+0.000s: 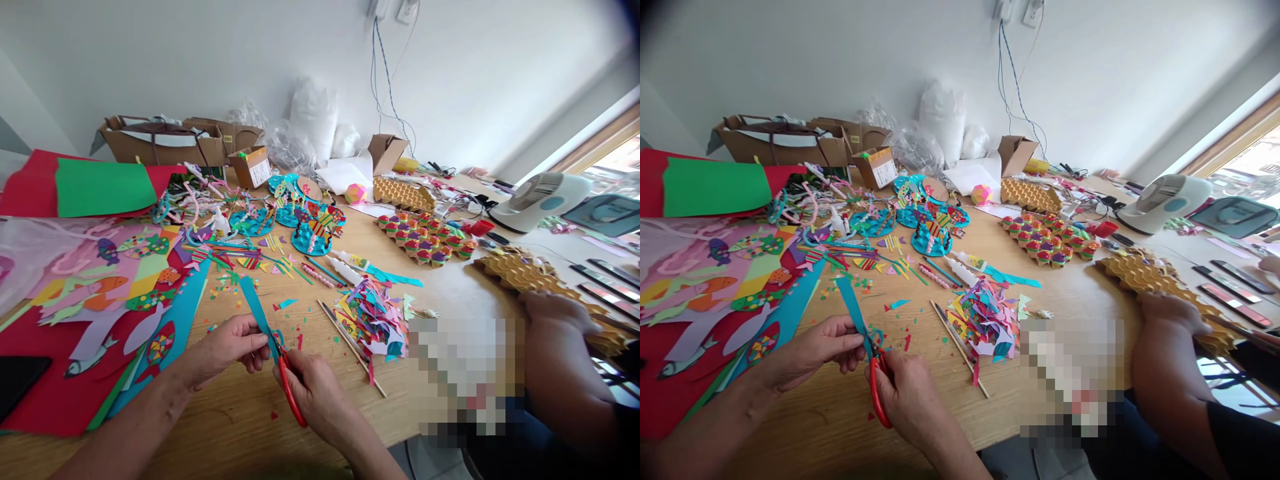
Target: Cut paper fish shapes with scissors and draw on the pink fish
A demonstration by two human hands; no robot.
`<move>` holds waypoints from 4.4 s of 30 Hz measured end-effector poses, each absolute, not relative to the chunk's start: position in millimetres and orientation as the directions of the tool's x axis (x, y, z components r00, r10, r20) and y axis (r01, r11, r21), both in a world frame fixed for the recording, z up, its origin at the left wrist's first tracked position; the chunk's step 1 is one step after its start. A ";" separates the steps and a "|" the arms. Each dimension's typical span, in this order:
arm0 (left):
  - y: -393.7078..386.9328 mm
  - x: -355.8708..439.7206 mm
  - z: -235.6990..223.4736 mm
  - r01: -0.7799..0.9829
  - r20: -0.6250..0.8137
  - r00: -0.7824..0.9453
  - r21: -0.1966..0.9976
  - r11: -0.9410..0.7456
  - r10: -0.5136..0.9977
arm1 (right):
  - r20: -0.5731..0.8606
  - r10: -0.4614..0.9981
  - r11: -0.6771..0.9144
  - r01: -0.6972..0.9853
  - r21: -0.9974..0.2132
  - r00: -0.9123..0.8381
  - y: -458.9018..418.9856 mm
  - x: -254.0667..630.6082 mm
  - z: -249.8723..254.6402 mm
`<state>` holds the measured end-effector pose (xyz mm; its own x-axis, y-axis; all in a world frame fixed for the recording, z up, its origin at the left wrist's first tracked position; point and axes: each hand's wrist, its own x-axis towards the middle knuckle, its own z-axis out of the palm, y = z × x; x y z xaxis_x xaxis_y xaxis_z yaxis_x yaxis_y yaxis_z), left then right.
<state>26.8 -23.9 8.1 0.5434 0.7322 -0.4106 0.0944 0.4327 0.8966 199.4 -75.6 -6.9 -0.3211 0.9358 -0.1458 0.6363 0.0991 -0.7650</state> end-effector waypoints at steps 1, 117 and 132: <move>-23.9 27.0 8.0 0.094 -0.413 0.540 0.895 0.435 0.733 | -0.147 0.936 0.097 0.638 -0.764 -0.318 -75.6 199.5 -7.1; -29.0 30.0 -4.8 -0.030 -0.379 0.458 0.897 0.441 0.804 | -0.147 0.951 0.054 0.613 -0.789 -0.273 -74.6 196.5 -22.1; -28.9 32.8 -2.1 -0.008 -0.359 0.412 0.918 0.397 0.838 | -0.167 0.946 0.045 0.622 -0.782 -0.279 -75.1 196.3 -17.7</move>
